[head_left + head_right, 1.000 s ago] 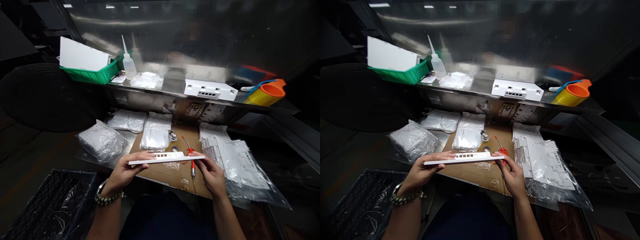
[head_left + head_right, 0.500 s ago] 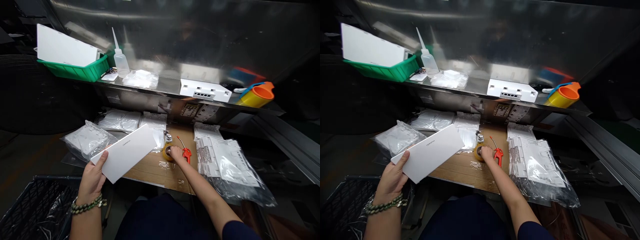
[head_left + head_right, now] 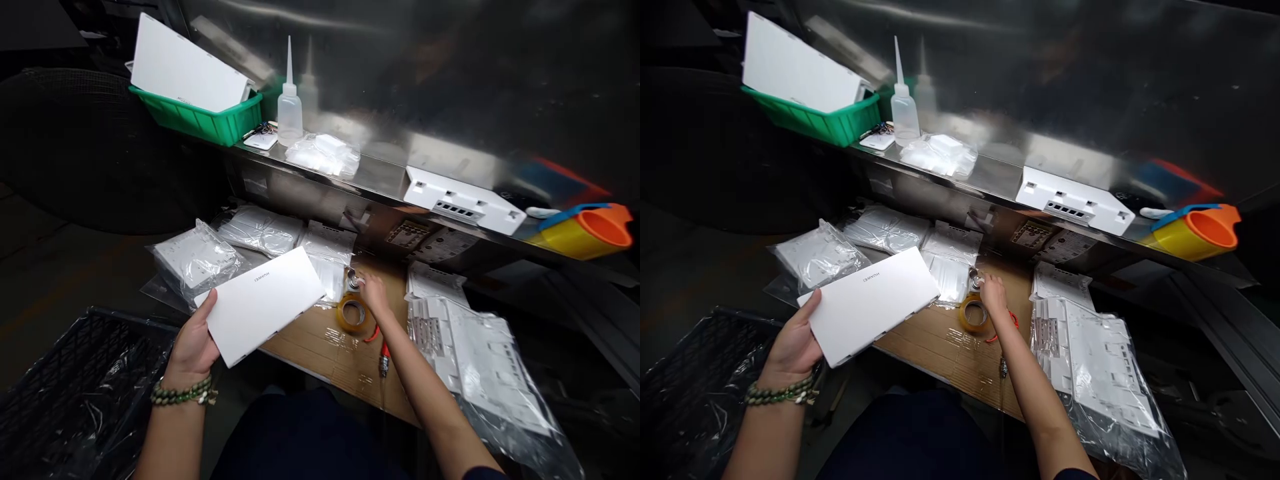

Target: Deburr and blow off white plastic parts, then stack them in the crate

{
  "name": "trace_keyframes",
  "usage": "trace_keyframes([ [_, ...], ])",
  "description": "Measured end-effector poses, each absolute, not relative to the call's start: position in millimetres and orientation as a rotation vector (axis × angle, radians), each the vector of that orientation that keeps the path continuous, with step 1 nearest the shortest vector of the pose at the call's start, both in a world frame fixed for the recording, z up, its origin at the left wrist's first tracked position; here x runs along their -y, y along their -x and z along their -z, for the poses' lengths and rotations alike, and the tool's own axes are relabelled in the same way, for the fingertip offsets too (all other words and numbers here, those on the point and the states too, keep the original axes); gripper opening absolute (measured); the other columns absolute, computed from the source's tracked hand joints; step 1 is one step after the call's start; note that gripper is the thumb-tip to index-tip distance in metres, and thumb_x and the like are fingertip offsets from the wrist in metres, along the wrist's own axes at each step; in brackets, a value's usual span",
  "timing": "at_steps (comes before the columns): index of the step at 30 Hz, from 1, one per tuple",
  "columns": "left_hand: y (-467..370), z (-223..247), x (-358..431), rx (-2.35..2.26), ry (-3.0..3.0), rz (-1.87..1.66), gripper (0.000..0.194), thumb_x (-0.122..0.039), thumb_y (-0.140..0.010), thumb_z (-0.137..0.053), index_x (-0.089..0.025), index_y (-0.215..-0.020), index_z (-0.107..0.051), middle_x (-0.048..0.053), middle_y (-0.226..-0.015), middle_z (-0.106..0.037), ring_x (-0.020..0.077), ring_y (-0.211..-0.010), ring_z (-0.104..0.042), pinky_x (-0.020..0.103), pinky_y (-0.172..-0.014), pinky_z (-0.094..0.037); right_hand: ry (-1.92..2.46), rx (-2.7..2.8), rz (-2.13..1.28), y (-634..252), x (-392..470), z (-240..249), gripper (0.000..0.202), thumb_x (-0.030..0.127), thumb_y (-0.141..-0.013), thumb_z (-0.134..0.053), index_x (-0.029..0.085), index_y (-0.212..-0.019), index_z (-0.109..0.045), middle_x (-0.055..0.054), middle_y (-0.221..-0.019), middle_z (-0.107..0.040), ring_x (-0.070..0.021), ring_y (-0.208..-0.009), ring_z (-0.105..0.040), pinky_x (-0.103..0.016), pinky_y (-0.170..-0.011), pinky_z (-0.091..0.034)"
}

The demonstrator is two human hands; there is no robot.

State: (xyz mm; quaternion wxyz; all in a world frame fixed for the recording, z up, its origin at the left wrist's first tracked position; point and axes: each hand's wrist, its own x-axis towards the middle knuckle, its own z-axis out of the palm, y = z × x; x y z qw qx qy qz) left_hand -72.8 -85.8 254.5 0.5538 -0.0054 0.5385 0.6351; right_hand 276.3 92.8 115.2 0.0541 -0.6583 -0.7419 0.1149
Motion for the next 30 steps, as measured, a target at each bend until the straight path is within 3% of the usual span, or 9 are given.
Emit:
trace_keyframes([
  [3, 74, -258, 87, -1.275, 0.047, -1.451, 0.045, -0.037, -0.096, -0.062, -0.010, -0.132, -0.066, 0.018, -0.114, -0.078, 0.0373, -0.112, -0.073, 0.047, -0.096, -0.062, 2.024, 2.302, -0.320, -271, -97, -117, 0.038, 0.022, -0.103, -0.048, 0.008, -0.135, -0.062, -0.019, -0.128, -0.069, -0.0285, -0.121, -0.060, -0.036, -0.103, -0.043],
  [7, 76, -264, 93, -1.320, 0.077, -1.459, 0.043, -0.025, -0.087, -0.067, -0.009, -0.127, -0.067, 0.015, -0.106, -0.080, 0.0392, -0.109, -0.073, 0.049, -0.096, -0.062, 2.012, 2.395, -0.286, -269, -99, -120, 0.029, 0.020, -0.100, -0.052, 0.010, -0.121, -0.070, -0.016, -0.120, -0.070, -0.0279, -0.118, -0.059, -0.039, -0.103, -0.043],
  [12, 79, -275, 101, -1.246, 0.099, -1.447, 0.046, -0.039, -0.082, -0.068, -0.013, -0.120, -0.069, 0.009, -0.099, -0.082, 0.0430, -0.107, -0.073, 0.052, -0.093, -0.062, 1.986, 2.453, -0.279, -268, -106, -124, 0.028, 0.020, -0.099, -0.052, 0.012, -0.113, -0.075, -0.018, -0.121, -0.067, -0.0294, -0.115, -0.058, -0.034, -0.098, -0.043],
  [15, 86, -281, 102, -1.227, 0.070, -1.436, 0.047, -0.031, -0.078, -0.066, -0.012, -0.120, -0.068, 0.012, -0.095, -0.082, 0.0424, -0.102, -0.075, 0.053, -0.091, -0.062, 1.978, 2.461, -0.312, -268, -108, -125, 0.026, 0.020, -0.099, -0.052, 0.013, -0.108, -0.075, -0.017, -0.121, -0.066, -0.0286, -0.115, -0.058, -0.033, -0.097, -0.044],
  [19, 97, -289, 104, -1.234, 0.047, -1.411, 0.048, -0.026, -0.079, -0.062, -0.009, -0.124, -0.066, 0.016, -0.090, -0.081, 0.0416, -0.095, -0.077, 0.055, -0.088, -0.062, 2.020, 2.372, -0.355, -275, -110, -127, 0.027, 0.022, -0.101, -0.050, 0.013, -0.116, -0.070, -0.018, -0.120, -0.068, -0.0285, -0.113, -0.062, -0.033, -0.093, -0.045],
  [24, 98, -287, 112, -1.262, 0.053, -1.421, 0.049, -0.026, -0.084, -0.057, -0.007, -0.129, -0.063, 0.016, -0.088, -0.080, 0.0394, -0.085, -0.078, 0.054, -0.083, -0.064, 2.082, 2.180, -0.434, -288, -110, -119, 0.040, 0.026, -0.107, -0.033, 0.009, -0.136, -0.052, -0.020, -0.124, -0.069, -0.0279, -0.110, -0.067, -0.033, -0.088, -0.047],
  [30, 92, -277, 115, -1.284, 0.057, -1.398, 0.052, -0.022, -0.087, -0.055, -0.006, -0.137, -0.057, 0.015, -0.084, -0.080, 0.0359, -0.074, -0.079, 0.048, -0.075, -0.066, 1.983, 2.150, -0.566, -287, -100, -92, 0.045, 0.043, -0.095, -0.064, 0.017, -0.131, -0.060, -0.014, -0.126, -0.072, -0.0269, -0.114, -0.068, -0.032, -0.091, -0.049],
])
